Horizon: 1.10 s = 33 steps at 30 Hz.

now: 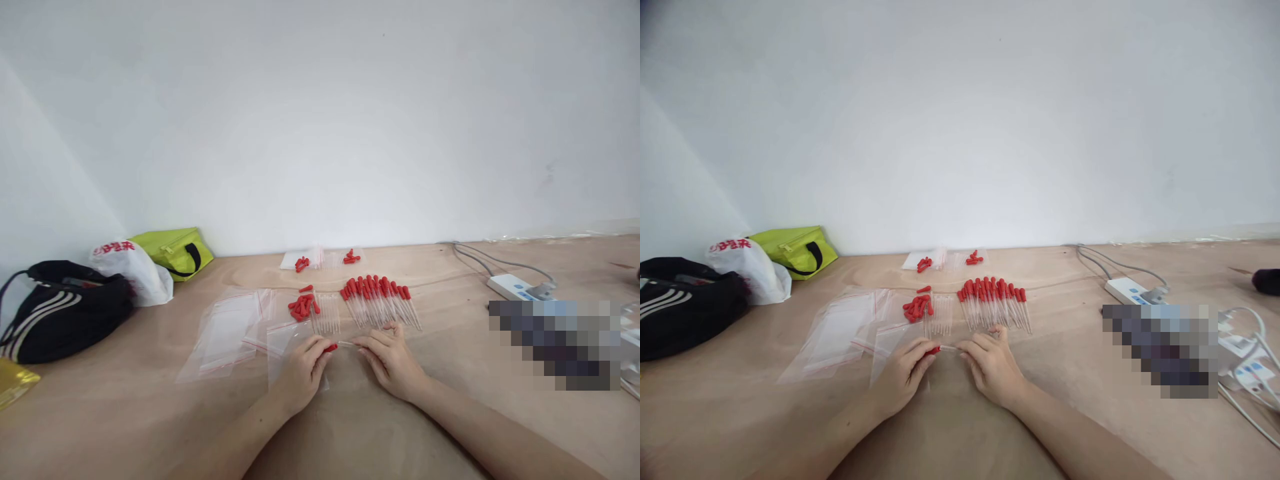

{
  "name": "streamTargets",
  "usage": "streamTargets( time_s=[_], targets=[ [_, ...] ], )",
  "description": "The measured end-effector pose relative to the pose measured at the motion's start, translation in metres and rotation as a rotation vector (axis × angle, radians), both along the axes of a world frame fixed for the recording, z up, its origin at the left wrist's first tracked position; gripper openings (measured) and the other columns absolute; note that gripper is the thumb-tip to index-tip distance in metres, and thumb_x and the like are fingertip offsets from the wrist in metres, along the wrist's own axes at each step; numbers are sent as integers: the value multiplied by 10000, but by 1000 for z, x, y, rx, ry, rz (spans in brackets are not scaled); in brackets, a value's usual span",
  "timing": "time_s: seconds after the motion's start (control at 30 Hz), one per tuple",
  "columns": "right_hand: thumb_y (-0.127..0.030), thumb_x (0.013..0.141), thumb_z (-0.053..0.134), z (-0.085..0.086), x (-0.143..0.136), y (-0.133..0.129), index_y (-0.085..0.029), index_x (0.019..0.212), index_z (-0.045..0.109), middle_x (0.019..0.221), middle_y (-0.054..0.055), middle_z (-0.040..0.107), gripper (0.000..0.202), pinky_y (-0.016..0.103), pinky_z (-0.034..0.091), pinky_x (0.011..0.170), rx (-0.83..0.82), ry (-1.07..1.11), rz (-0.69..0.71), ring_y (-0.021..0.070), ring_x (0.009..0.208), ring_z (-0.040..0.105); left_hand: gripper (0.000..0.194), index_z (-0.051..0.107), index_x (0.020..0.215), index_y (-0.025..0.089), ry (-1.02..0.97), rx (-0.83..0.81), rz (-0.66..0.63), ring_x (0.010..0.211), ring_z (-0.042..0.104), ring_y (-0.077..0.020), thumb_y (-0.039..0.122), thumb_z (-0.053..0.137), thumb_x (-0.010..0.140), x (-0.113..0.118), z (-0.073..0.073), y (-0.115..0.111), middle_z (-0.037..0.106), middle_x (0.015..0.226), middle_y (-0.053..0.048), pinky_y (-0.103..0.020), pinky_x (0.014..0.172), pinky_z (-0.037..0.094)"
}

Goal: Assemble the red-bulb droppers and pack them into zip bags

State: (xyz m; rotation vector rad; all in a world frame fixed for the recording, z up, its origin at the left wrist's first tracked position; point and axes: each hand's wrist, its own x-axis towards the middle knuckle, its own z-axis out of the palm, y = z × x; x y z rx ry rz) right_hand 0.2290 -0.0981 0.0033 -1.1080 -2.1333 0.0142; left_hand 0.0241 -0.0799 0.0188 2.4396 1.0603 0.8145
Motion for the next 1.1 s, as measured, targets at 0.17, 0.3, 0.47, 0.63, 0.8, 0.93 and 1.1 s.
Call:
streamTargets(
  time_s=[0.17, 0.3, 0.47, 0.63, 0.8, 0.93, 1.1],
  targets=[
    [-172, 869, 363, 0, -3, 0, -214, 940, 583, 771, 3, 642, 235, 337, 231, 813, -22, -10, 13, 116, 699, 565, 217, 552, 946, 194, -43, 10, 4, 811, 565, -159, 201, 344, 883, 1, 1, -1, 608, 876, -47, -281, 726, 455],
    [-172, 866, 371, 0, -1, 2, -219, 955, 586, 798, 13, 645, 238, 329, 247, 785, -23, -13, 75, 120, 706, 562, 213, 574, 860, 192, -50, -8, 17, 740, 565, -156, 242, 368, 878, 2, 3, -3, 608, 800, -36, -267, 675, 455],
    [-138, 846, 378, -1, 2, 7, -233, 940, 601, 766, 4, 632, 260, 326, 240, 755, -24, -12, 138, 116, 680, 544, 257, 598, 809, 184, -33, -25, -56, 686, 549, -148, 273, 367, 878, 1, 3, -5, 578, 730, -33, -255, 645, 444],
    [-117, 821, 378, -1, 0, 8, -231, 876, 618, 728, 1, 611, 272, 311, 214, 707, 44, -94, 102, 110, 650, 512, 296, 609, 783, 194, 47, 7, -53, 675, 537, -151, 298, 351, 885, 1, 1, -5, 573, 706, -30, -266, 648, 433],
    [-150, 821, 376, -2, -6, 1, -199, 808, 609, 661, 0, 585, 238, 286, 188, 634, 55, -117, 71, 107, 598, 473, 295, 601, 763, 187, 124, 151, -43, 670, 521, -157, 306, 360, 884, 1, 2, -5, 584, 697, -32, -291, 668, 419],
    [-157, 836, 326, 0, -11, -2, -189, 769, 587, 628, -7, 570, 271, 281, 187, 627, 2, -55, 85, 105, 562, 446, 280, 577, 747, 173, 129, 202, -59, 668, 516, -155, 277, 357, 884, 2, 5, -7, 584, 703, -34, -293, 668, 422],
    [-170, 843, 309, 0, -16, -4, -185, 735, 570, 619, -9, 566, 282, 280, 187, 625, -41, -9, 100, 105, 551, 433, 288, 561, 739, 159, 145, 226, -108, 666, 525, -152, 259, 337, 891, 3, 5, -9, 570, 701, -39, -286, 668, 427]
  ],
)
